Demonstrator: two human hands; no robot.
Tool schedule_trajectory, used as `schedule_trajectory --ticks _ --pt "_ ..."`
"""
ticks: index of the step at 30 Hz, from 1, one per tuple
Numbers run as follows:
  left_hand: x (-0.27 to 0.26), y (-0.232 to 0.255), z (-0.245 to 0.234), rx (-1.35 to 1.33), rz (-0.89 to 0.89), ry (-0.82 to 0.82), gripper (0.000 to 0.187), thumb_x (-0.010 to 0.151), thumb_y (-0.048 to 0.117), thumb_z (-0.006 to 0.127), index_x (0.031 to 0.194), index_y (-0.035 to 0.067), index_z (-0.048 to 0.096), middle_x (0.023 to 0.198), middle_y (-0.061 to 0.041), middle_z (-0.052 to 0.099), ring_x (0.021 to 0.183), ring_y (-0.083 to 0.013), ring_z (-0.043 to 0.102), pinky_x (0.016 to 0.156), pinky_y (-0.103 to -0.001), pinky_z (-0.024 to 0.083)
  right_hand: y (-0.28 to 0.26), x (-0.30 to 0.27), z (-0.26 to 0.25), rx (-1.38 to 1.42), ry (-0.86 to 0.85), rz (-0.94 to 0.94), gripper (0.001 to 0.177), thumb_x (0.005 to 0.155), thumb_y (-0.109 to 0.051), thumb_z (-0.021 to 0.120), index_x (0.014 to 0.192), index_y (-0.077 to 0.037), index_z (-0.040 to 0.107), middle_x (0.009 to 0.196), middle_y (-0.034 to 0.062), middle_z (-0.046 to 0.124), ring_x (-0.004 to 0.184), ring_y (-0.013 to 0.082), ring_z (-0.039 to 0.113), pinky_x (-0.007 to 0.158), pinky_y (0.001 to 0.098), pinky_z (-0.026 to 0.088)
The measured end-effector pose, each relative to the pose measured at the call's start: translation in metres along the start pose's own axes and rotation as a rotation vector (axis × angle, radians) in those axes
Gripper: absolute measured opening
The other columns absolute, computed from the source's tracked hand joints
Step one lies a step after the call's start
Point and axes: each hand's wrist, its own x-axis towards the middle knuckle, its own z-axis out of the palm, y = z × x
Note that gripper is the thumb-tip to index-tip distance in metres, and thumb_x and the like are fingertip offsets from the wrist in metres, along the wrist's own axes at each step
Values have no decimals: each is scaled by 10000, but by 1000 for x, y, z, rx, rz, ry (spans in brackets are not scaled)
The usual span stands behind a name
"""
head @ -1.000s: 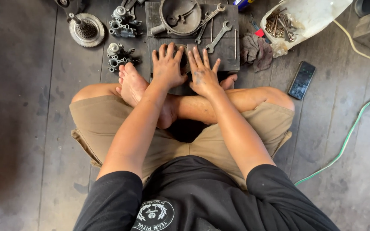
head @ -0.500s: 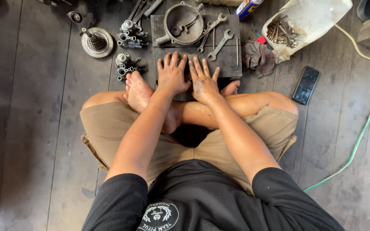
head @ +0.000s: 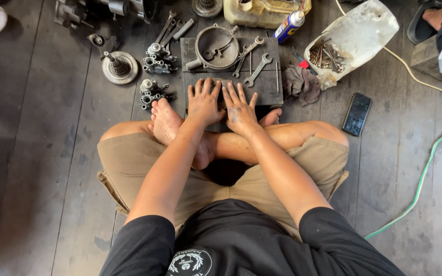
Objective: The person sits on the floor and scrubs a circular metal part with a small abrasive pad. They rub the part on a wooden block, flip it over to clean the other side, and continue scrubbing by hand.
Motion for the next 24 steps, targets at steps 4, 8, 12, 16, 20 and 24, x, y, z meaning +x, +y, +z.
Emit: schedule_trajectory --ticks 4,8,12,16,20,24 --pt "-2 0 -5 8 -5 -9 933 799 484 694 1602 158 348 1568 -137 307 1499 -387 229 1184 -642 200 -3 -10 1 41 18 1 1008 859 -111 717 1666 -120 113 1739 92 10 1584 379 25 1161 804 57" --pt "1 0 -3 3 -6 -16 930 795 498 697 1594 159 363 1561 -137 313 1489 -388 235 1176 -644 203 -4 -2 -3 67 9 -8 990 854 -70 678 1664 -120 111 1737 93 25 1582 376 53 1162 803 61" --pt "1 -1 -1 -17 -1 -13 937 794 501 706 1594 156 359 1561 -146 309 1489 -392 236 1180 -647 205 -4 -11 1 41 10 -8 947 852 -155 721 1645 -119 204 1735 67 102 1587 343 62 1174 781 24" --pt "1 3 1 8 -14 -4 954 782 520 712 1592 160 358 1550 -136 317 1476 -377 251 1173 -639 218 -2 -8 -5 34 24 -17 936 831 -104 691 1638 -124 219 1726 60 135 1576 370 113 1168 801 90" --pt "2 1 -3 14 -23 -18 943 801 520 693 1602 167 343 1570 -130 305 1492 -369 237 1182 -629 211 -4 -14 -4 49 14 4 952 830 -160 701 1643 -124 208 1722 90 151 1573 390 111 1152 809 77" --pt "6 0 2 26 -35 -9 952 787 535 703 1595 167 360 1557 -120 319 1481 -357 249 1179 -620 225 -2 0 -6 57 26 9 994 807 -128 714 1648 -119 183 1719 117 117 1562 426 113 1138 829 100"
